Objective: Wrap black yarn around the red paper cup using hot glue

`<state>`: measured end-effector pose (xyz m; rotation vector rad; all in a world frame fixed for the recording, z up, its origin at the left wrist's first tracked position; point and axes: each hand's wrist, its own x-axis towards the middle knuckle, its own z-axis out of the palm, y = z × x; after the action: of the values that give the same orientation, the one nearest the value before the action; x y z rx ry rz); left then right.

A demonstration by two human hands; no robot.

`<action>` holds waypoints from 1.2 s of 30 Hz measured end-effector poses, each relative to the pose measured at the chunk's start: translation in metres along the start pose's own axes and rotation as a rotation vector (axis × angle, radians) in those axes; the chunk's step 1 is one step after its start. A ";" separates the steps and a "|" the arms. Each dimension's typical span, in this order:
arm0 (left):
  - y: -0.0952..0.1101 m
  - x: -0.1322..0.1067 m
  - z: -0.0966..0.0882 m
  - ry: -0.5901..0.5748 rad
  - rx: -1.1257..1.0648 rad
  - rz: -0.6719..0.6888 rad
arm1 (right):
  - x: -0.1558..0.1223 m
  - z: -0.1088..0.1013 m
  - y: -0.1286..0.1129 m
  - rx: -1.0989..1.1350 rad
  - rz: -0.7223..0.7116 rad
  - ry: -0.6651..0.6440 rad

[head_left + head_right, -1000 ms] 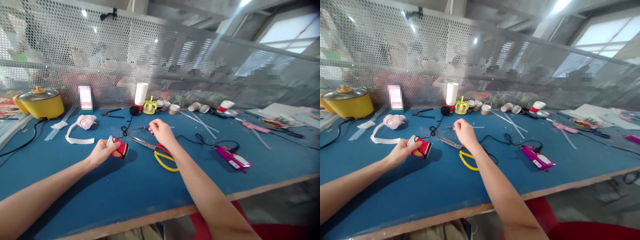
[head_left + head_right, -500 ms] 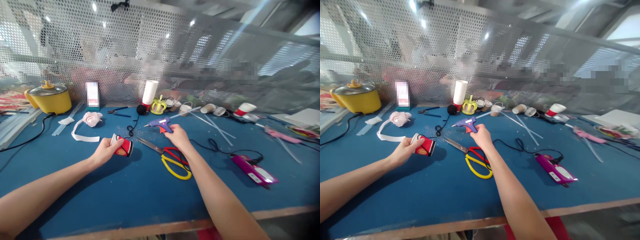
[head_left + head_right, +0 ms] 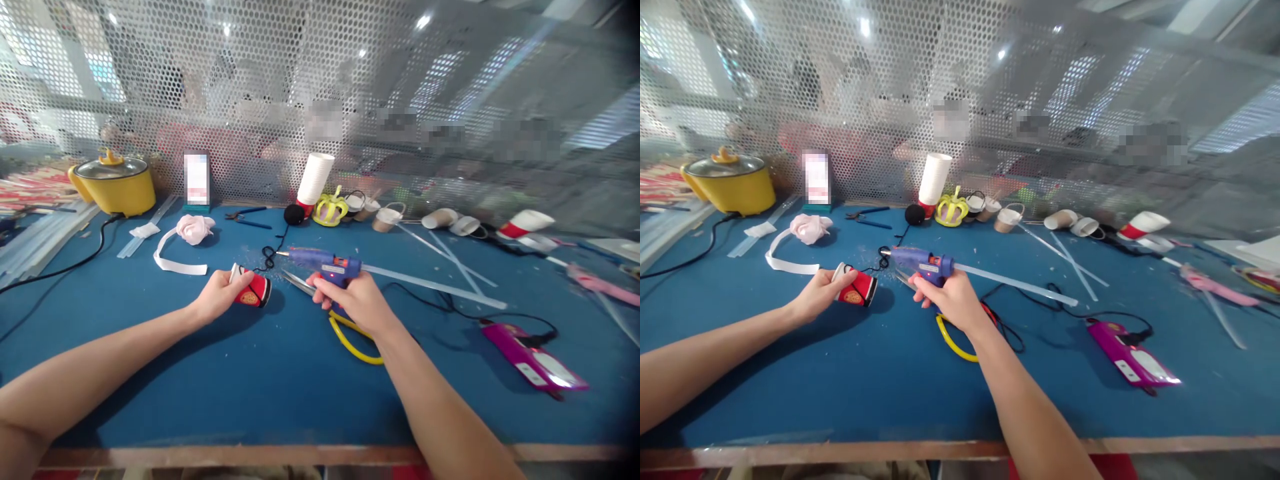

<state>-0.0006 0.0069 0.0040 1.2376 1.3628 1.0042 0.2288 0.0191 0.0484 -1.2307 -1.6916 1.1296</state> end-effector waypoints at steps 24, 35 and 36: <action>-0.005 0.008 -0.008 0.079 0.035 -0.040 | -0.013 0.023 0.013 -0.475 -0.132 -0.044; -0.005 0.011 -0.014 0.021 0.121 -0.039 | -0.014 0.023 0.012 -0.543 -0.084 -0.093; -0.005 0.010 -0.014 0.015 0.123 -0.038 | -0.015 0.023 0.011 -0.557 -0.098 -0.098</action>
<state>-0.0151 0.0171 -0.0004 1.2916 1.4733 0.9163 0.2150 0.0015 0.0292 -1.4136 -2.2060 0.6838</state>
